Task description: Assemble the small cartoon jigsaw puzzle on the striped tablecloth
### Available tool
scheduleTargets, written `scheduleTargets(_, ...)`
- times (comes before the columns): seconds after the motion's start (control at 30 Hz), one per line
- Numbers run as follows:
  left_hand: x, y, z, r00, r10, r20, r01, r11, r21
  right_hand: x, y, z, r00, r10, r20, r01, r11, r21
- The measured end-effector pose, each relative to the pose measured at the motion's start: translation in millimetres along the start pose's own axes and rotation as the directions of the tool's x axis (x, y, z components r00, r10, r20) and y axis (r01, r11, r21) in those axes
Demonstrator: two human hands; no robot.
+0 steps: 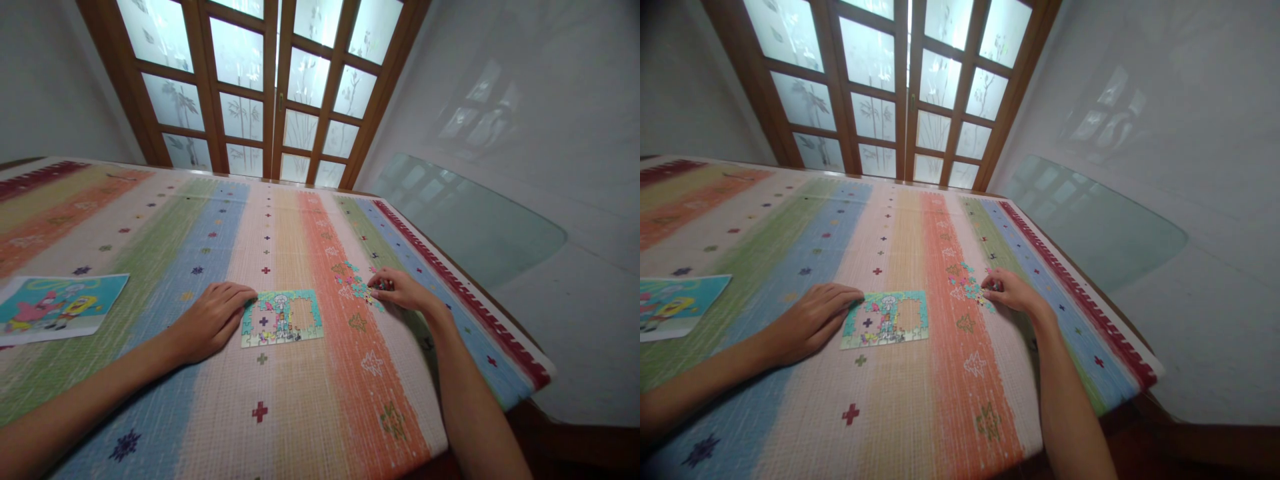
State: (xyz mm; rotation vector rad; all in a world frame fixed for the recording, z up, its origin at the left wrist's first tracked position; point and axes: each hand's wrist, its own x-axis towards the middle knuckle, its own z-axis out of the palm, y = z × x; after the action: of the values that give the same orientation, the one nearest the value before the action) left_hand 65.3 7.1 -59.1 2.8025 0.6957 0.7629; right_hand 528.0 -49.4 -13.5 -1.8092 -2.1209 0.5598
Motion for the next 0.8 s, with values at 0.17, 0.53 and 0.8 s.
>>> scheduleTargets(0.17,-3.6,-3.8,7.1,0.999,0.002,-0.033,-0.002,1.0,0.012,-1.6,0.1,-0.5,0.998,0.056,0.039,-0.06,0.99,0.129)
scheduleTargets(0.53,1.9,4.5,-2.9,1.0,0.009,-0.009,-0.009,1.0,0.02,14.1,-68.9,26.9,0.994,-0.102,-0.039,0.108,0.902,0.419)
scheduleTargets(0.8,1.5,4.2,-2.5,1.0,-0.001,0.005,0.001,1.0,0.023,16.4,-132.8,83.8,0.95,-0.312,-0.028,0.3,0.878,0.374)
